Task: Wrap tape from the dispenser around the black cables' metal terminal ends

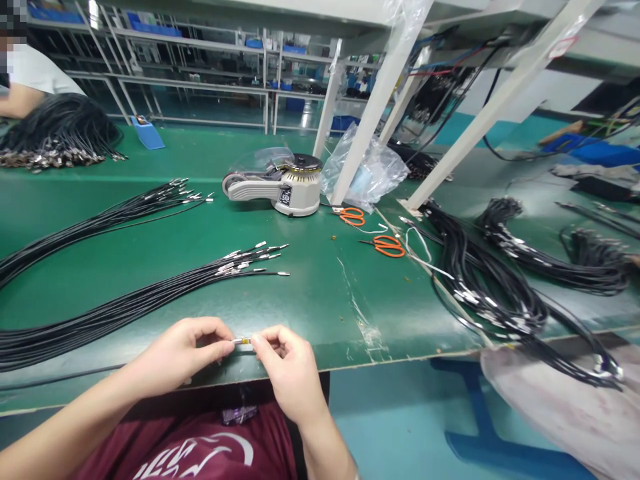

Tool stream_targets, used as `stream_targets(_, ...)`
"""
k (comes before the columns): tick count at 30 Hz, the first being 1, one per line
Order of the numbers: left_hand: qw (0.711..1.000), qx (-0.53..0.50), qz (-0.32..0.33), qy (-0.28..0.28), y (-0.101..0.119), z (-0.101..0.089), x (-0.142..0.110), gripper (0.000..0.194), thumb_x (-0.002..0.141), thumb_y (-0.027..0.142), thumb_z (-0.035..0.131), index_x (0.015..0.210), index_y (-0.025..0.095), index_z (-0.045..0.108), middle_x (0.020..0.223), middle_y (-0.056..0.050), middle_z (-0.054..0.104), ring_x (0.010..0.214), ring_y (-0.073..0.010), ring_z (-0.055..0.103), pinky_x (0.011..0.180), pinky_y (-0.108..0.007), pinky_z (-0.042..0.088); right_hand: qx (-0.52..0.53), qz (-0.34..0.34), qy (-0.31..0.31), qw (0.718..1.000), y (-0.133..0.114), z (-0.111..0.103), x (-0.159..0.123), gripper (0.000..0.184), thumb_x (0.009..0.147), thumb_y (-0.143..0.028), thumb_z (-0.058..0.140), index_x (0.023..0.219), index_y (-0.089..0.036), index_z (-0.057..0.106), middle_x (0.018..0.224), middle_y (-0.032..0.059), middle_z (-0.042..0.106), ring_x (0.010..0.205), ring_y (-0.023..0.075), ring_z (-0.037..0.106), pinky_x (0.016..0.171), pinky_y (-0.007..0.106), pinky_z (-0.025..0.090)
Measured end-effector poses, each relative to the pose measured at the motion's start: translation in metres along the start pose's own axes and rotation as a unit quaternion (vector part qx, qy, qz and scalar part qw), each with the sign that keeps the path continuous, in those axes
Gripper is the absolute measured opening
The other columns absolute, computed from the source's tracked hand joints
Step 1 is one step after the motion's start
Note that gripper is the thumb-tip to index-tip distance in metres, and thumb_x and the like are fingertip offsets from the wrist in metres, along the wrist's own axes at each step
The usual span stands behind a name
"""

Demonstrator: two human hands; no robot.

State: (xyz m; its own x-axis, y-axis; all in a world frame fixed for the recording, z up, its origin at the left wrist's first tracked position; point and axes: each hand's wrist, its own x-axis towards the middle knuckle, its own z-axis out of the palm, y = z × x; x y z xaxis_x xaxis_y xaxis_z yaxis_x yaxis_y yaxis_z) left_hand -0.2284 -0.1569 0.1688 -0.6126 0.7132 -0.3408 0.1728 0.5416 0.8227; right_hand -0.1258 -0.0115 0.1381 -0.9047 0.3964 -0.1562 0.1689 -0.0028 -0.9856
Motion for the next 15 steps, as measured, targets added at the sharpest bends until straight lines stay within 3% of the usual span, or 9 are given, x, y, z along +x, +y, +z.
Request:
stream_targets(3, 0.999, -0.017, -0.024, -0.015, -0.0008, 0.0006, 0.0006, 0.021, 0.076, 0.033, 0.052, 0.074, 0.016, 0.064, 0.061, 0.003, 0.058, 0.055, -0.0114, 0.047, 0.052, -0.021, 0.035, -0.005, -0.003, 0.001, 1.000, 0.0013, 0.0005, -0.0008, 0.024, 0.077, -0.036, 0.062, 0.066, -0.016, 0.060, 0.060, -0.0010, 0.056, 0.061, 0.0139, 0.050, 0.059, 0.025, 0.040)
stream_targets(9, 0.994, 0.074, 0.079, 0.030, -0.0048, 0.0018, 0.0012, 0.018, 0.080, 0.027, 0.049, 0.074, 0.020, 0.064, 0.076, 0.000, 0.065, 0.073, -0.0155, 0.056, 0.068, -0.024, 0.039, 0.012, 0.023, -0.001, 1.000, 0.0007, -0.0005, 0.0012, 0.025, 0.074, -0.038, 0.065, 0.063, -0.016, 0.061, 0.058, -0.0007, 0.058, 0.057, 0.0137, 0.052, 0.058, 0.026, 0.043)
stream_targets(15, 0.992, 0.072, 0.100, 0.037, -0.0079, 0.0031, -0.0004, 0.017, 0.081, 0.027, 0.050, 0.072, 0.020, 0.064, 0.073, 0.000, 0.065, 0.071, -0.0154, 0.057, 0.066, -0.023, 0.038, 0.055, 0.031, 0.003, 0.998, -0.0018, 0.0009, 0.0026, 0.026, 0.071, -0.038, 0.068, 0.061, -0.015, 0.061, 0.056, -0.0014, 0.058, 0.055, 0.0121, 0.053, 0.056, 0.024, 0.044)
